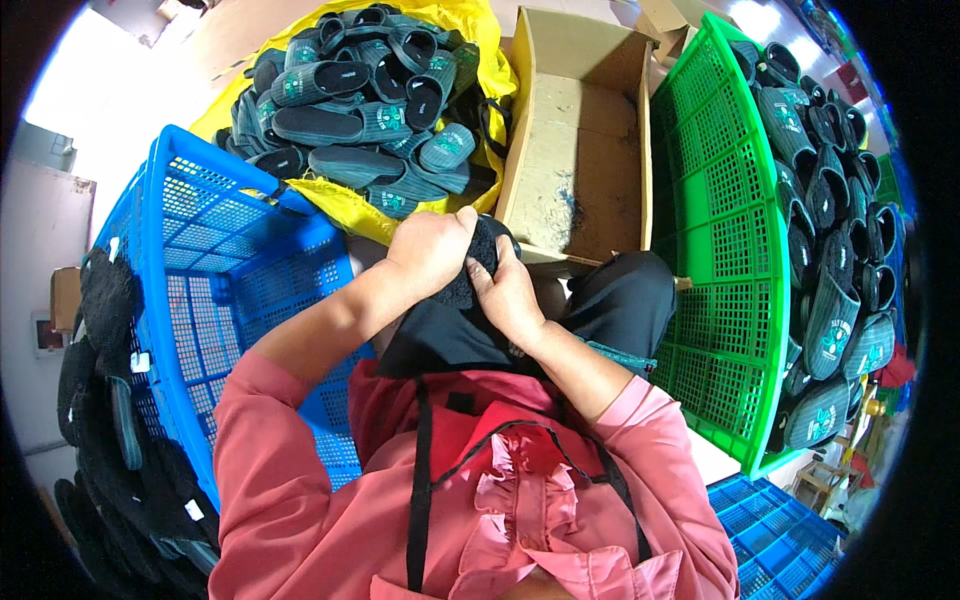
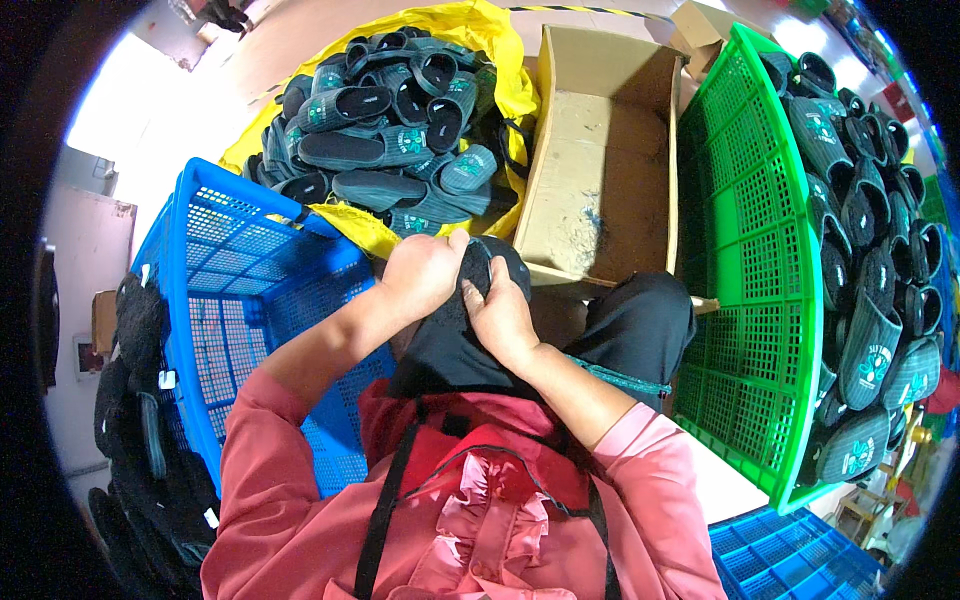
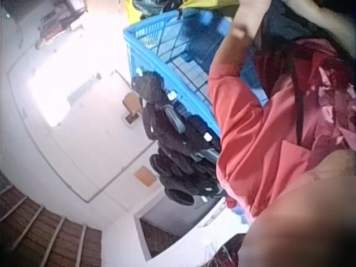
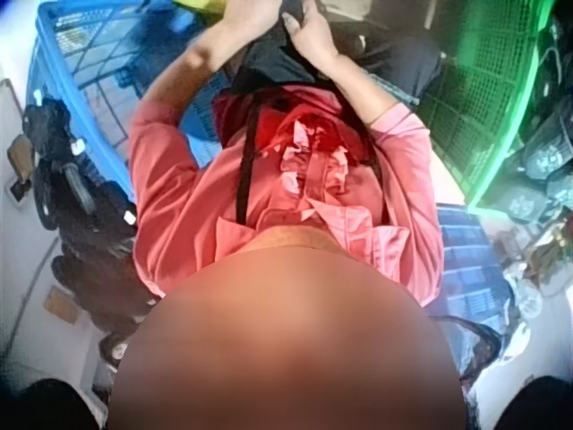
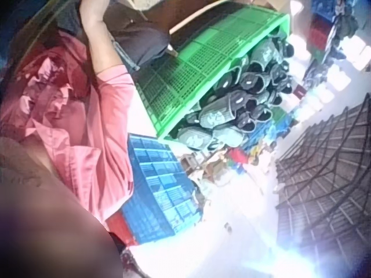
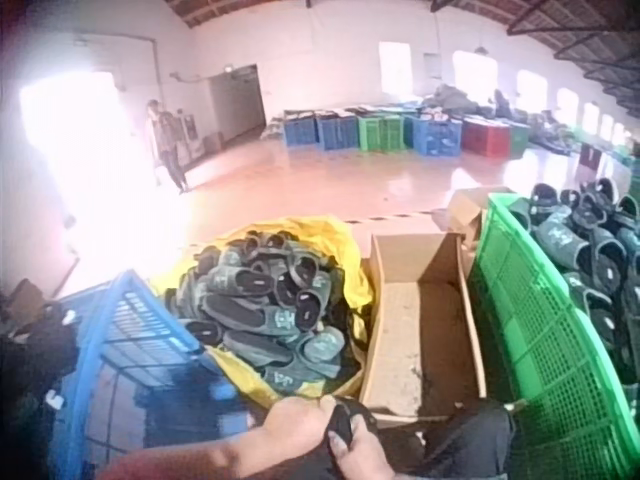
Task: The person sits on the floor and repeatedly picks up black slipper uppers and teal slipper soles, presses them together by hand, and places the assembled slippers into a yellow bag. The person handles the items one at a time and continues the process across multiple units.
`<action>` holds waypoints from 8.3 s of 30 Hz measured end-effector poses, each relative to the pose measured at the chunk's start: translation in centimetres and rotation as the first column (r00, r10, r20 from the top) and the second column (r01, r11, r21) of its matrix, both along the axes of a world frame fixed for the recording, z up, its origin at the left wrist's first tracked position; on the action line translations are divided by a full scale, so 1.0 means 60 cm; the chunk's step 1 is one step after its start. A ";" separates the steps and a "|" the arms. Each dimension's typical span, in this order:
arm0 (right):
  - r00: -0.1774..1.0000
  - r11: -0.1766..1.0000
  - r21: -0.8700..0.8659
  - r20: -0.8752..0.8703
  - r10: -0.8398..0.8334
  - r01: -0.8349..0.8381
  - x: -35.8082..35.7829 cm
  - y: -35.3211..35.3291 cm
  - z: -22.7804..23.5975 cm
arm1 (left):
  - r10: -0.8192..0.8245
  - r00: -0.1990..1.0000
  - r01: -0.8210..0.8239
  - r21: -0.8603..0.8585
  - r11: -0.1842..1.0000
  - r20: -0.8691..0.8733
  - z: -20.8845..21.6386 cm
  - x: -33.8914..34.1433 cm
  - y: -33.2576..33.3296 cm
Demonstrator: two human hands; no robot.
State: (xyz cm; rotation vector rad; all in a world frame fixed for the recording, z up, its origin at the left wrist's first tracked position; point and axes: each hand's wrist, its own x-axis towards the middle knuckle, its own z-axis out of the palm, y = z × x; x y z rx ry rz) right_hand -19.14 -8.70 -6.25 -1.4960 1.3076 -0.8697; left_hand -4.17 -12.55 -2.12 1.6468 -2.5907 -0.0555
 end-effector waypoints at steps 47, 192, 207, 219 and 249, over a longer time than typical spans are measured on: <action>0.951 0.978 -0.020 0.240 -0.197 0.208 -0.052 -0.025 -0.083 | -0.096 0.993 0.085 -0.145 0.986 -0.070 -0.003 -0.014 0.130; 0.523 0.716 0.369 0.500 -0.691 0.593 -0.361 0.016 0.014 | 0.644 0.089 -0.208 0.618 0.758 -0.760 -0.098 0.099 -0.015; 0.577 0.735 0.330 0.463 -0.672 0.592 -0.353 0.009 0.008 | 0.518 0.454 -0.464 -0.304 0.832 0.724 -0.011 0.532 -0.169; 0.643 0.749 0.279 0.388 -0.661 0.601 -0.343 -0.006 0.004 | 0.477 0.665 -0.339 -0.337 0.878 0.575 -0.062 0.647 -0.124; 0.703 0.777 0.269 0.330 -0.630 0.570 -0.294 -0.050 -0.007 | 0.534 0.718 -0.347 -0.436 0.830 0.446 -0.115 0.697 0.100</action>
